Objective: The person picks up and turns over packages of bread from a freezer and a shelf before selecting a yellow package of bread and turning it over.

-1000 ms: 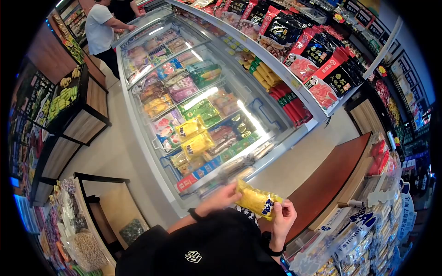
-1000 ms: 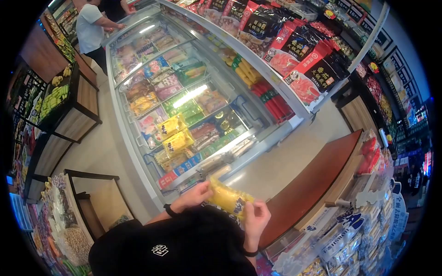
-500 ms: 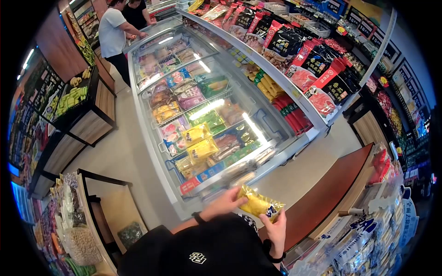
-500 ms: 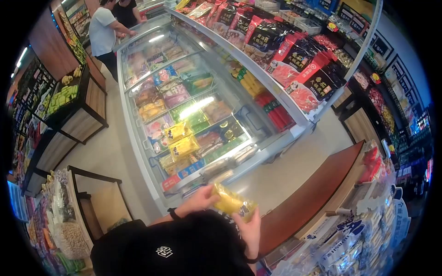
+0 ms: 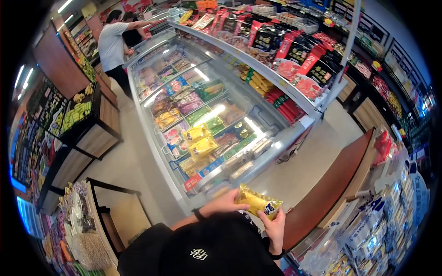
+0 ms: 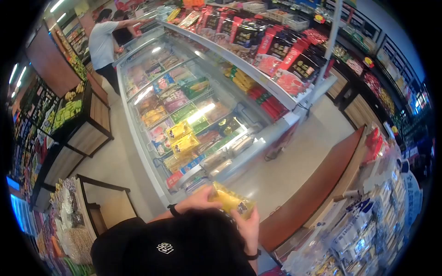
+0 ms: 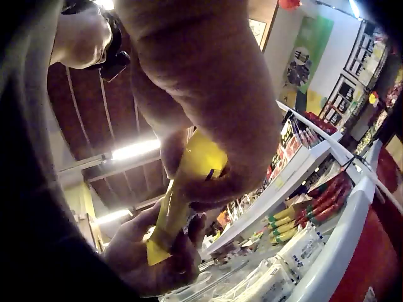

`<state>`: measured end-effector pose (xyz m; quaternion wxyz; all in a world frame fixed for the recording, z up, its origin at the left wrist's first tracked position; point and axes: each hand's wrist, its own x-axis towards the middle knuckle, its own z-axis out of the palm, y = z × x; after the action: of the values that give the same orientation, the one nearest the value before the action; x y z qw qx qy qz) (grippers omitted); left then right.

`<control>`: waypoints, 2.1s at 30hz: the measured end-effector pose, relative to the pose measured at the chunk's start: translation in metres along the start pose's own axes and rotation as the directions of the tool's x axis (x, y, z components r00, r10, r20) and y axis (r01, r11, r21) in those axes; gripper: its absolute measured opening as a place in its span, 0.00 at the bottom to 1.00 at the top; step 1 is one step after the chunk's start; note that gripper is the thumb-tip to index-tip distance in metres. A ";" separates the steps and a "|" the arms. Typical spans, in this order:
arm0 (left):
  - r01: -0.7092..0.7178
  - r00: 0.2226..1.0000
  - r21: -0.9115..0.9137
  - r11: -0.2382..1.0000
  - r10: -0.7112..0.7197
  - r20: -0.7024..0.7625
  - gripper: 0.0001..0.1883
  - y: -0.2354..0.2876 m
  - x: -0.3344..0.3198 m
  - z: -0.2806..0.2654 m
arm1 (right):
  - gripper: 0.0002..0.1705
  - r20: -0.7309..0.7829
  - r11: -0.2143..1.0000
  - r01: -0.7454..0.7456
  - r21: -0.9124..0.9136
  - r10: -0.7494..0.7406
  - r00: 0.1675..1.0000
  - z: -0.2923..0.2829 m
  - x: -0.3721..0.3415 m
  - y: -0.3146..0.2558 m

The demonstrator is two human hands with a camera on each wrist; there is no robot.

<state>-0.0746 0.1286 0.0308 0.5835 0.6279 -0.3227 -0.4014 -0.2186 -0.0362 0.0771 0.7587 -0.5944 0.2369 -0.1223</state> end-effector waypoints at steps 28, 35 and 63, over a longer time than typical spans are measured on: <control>0.246 0.610 0.213 0.946 -0.322 0.724 0.26 0.003 0.041 0.170 | 0.34 -0.744 0.965 0.198 0.171 -0.005 0.668 -0.050 -0.199 0.045; 0.081 0.420 0.197 0.977 -0.213 0.882 0.27 -0.016 0.077 0.192 | 0.34 -0.863 0.995 0.008 0.098 0.081 0.499 -0.042 -0.194 0.028; 0.044 0.040 0.237 0.971 -0.238 0.970 0.30 0.005 -0.051 0.437 | 0.12 -0.928 0.893 0.450 -0.019 0.152 -0.340 -0.085 -0.417 0.093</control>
<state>-0.4835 -0.0342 0.0435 0.1132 0.2483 -0.5986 -0.7531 -0.6278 0.1116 0.0613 0.3149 -0.1152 0.6366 -0.6945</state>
